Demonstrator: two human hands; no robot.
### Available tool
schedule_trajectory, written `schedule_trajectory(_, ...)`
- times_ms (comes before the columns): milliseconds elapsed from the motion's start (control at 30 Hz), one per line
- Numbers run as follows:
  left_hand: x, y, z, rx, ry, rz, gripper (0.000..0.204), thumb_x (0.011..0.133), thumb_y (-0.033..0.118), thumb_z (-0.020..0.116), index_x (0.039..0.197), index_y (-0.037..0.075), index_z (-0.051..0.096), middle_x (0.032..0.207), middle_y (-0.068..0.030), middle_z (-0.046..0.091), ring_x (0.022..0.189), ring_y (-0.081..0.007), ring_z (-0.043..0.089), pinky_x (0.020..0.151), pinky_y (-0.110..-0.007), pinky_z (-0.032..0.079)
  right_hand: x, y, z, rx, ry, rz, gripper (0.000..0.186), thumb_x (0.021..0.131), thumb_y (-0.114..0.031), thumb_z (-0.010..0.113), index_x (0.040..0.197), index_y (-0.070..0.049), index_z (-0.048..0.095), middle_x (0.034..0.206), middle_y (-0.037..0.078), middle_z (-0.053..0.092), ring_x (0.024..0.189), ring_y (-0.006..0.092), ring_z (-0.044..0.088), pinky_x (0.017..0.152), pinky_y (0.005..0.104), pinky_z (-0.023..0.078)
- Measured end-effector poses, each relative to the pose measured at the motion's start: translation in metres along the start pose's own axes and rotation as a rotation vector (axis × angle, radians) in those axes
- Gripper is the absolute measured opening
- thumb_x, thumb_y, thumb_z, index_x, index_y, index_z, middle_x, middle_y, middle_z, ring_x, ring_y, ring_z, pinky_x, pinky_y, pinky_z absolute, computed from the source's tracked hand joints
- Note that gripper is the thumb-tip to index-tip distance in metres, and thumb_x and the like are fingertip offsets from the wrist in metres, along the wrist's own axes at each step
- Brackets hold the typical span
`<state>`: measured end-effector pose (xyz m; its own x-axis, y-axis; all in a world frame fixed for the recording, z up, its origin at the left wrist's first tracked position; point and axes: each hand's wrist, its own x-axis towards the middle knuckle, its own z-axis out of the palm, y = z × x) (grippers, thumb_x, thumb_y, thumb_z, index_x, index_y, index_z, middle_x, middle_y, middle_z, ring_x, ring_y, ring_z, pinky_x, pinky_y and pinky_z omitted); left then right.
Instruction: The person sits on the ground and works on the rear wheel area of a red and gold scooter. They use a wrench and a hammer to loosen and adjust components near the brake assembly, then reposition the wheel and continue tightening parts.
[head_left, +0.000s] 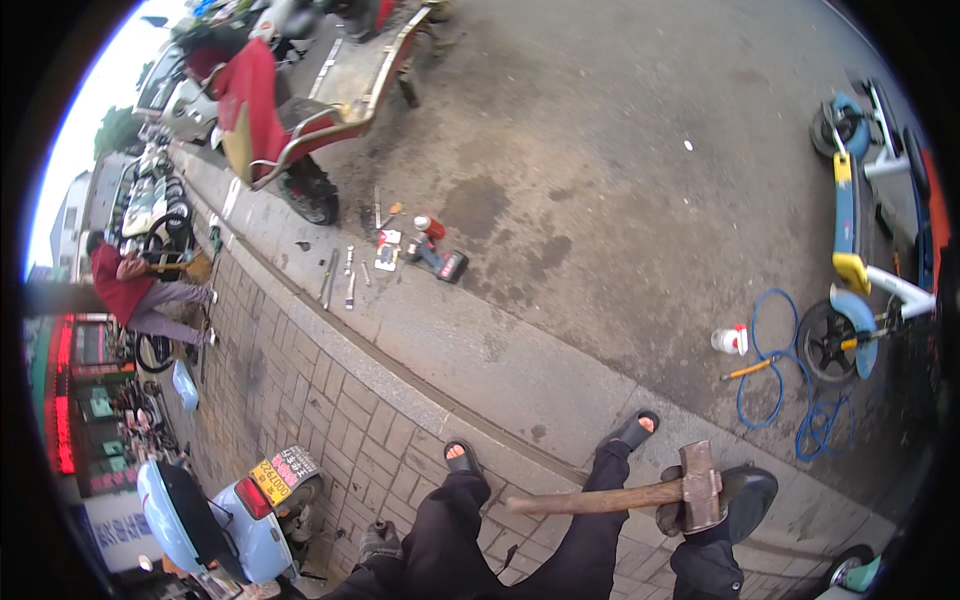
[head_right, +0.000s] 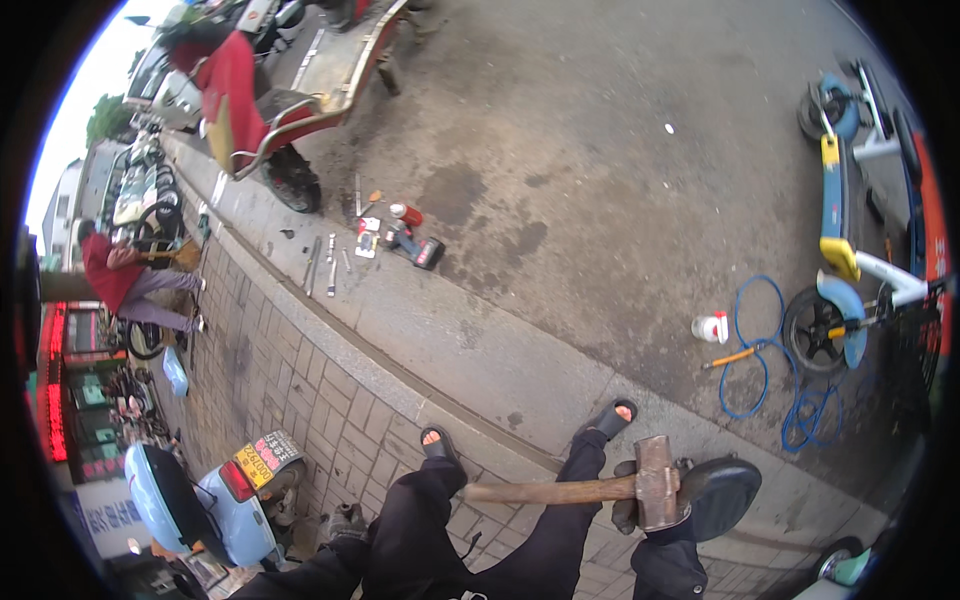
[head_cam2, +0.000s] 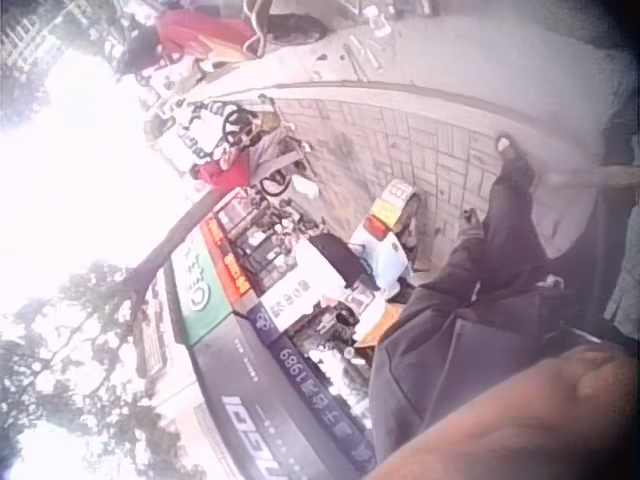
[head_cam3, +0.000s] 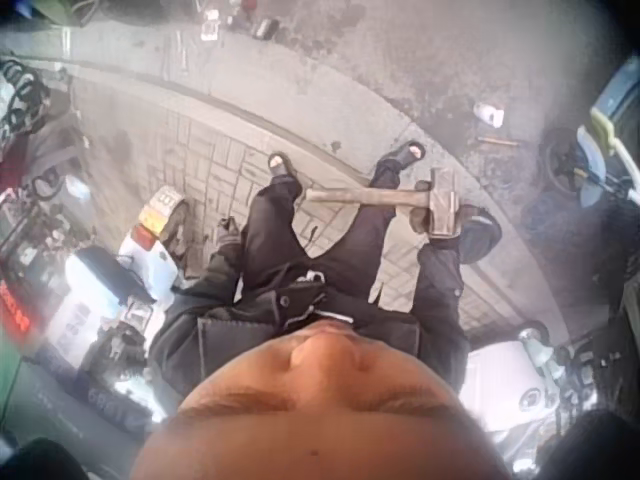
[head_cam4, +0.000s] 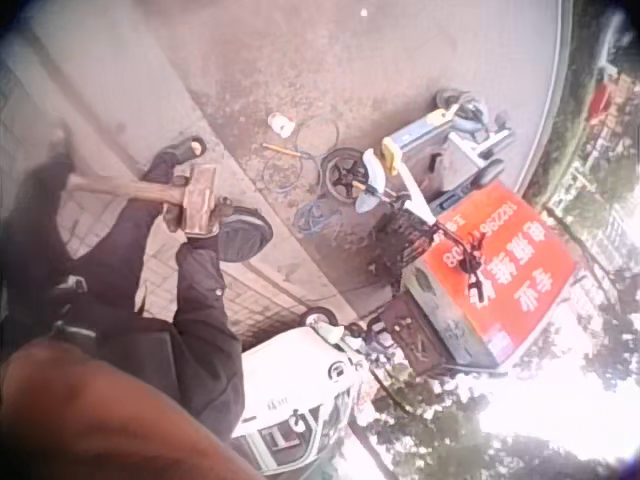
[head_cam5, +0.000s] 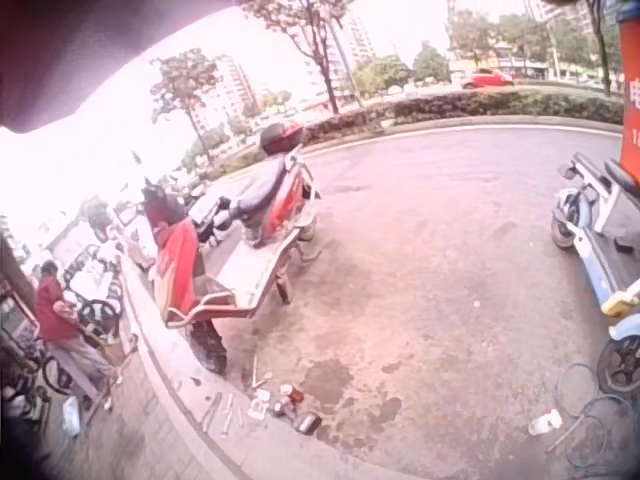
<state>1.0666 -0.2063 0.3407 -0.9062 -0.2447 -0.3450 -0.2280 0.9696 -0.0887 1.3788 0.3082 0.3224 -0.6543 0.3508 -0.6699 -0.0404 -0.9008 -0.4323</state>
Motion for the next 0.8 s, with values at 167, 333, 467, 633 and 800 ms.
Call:
schedule_trajectory(167,0.033,0.075,-0.115,-0.706,0.129,0.502,0.022,0.079,0.026,0.075,0.079,0.006,0.065,0.072,-0.0111,0.064,0.067,-0.028,0.063,0.063,-0.038,0.049,0.045,0.048,0.22,0.47,-0.42,-0.373,0.07,0.091,-0.063,0.045,0.127,-0.003,0.051,0.105,0.012,0.066,0.086,0.0254,0.065,0.075,0.0449,0.053)
schedule_trajectory(333,0.104,0.034,-0.297,-0.963,0.425,0.919,0.02,0.075,0.008,0.066,0.095,0.004,0.064,0.091,-0.0161,0.064,0.079,-0.0322,0.064,0.069,-0.038,0.051,0.057,0.097,0.403,0.257,-0.52,-0.187,0.085,0.086,-0.075,0.037,0.132,-0.005,0.05,0.082,0.008,0.064,0.056,0.0217,0.058,0.059,0.0423,0.051)
schedule_trajectory(467,0.163,-0.015,-0.368,-0.852,0.369,0.959,0.025,0.07,-0.001,0.063,0.094,0.004,0.063,0.093,-0.0157,0.064,0.08,-0.0321,0.065,0.072,-0.038,0.053,0.059,0.119,0.531,0.329,-0.496,-0.006,0.098,0.081,-0.084,0.033,0.131,-0.002,0.053,0.056,0.005,0.055,0.039,0.0194,0.046,0.043,0.0377,0.042)
schedule_trajectory(633,0.225,0.004,-0.399,-0.941,0.222,0.857,0.022,0.07,0.001,0.066,0.092,0.003,0.064,0.092,-0.0168,0.065,0.081,-0.0318,0.066,0.071,-0.036,0.054,0.108,0.123,0.599,0.291,-0.401,0.14,0.097,0.079,-0.086,0.032,0.122,-0.003,0.061,0.045,0.003,0.041,0.034,0.0184,0.035,0.037,0.0365,0.031)
schedule_trajectory(800,0.302,0.121,-0.398,-0.136,-0.73,1.08,0.048,0.077,0.046,0.072,0.099,0.004,0.065,0.084,-0.0196,0.066,0.082,-0.0373,0.065,0.072,-0.043,0.05,0.235,0.164,0.624,0.271,-0.565,0.289,0.096,0.074,-0.088,0.037,0.102,-0.001,0.065,0.044,0.002,0.039,0.033,0.021,0.035,0.035,0.0354,0.031)
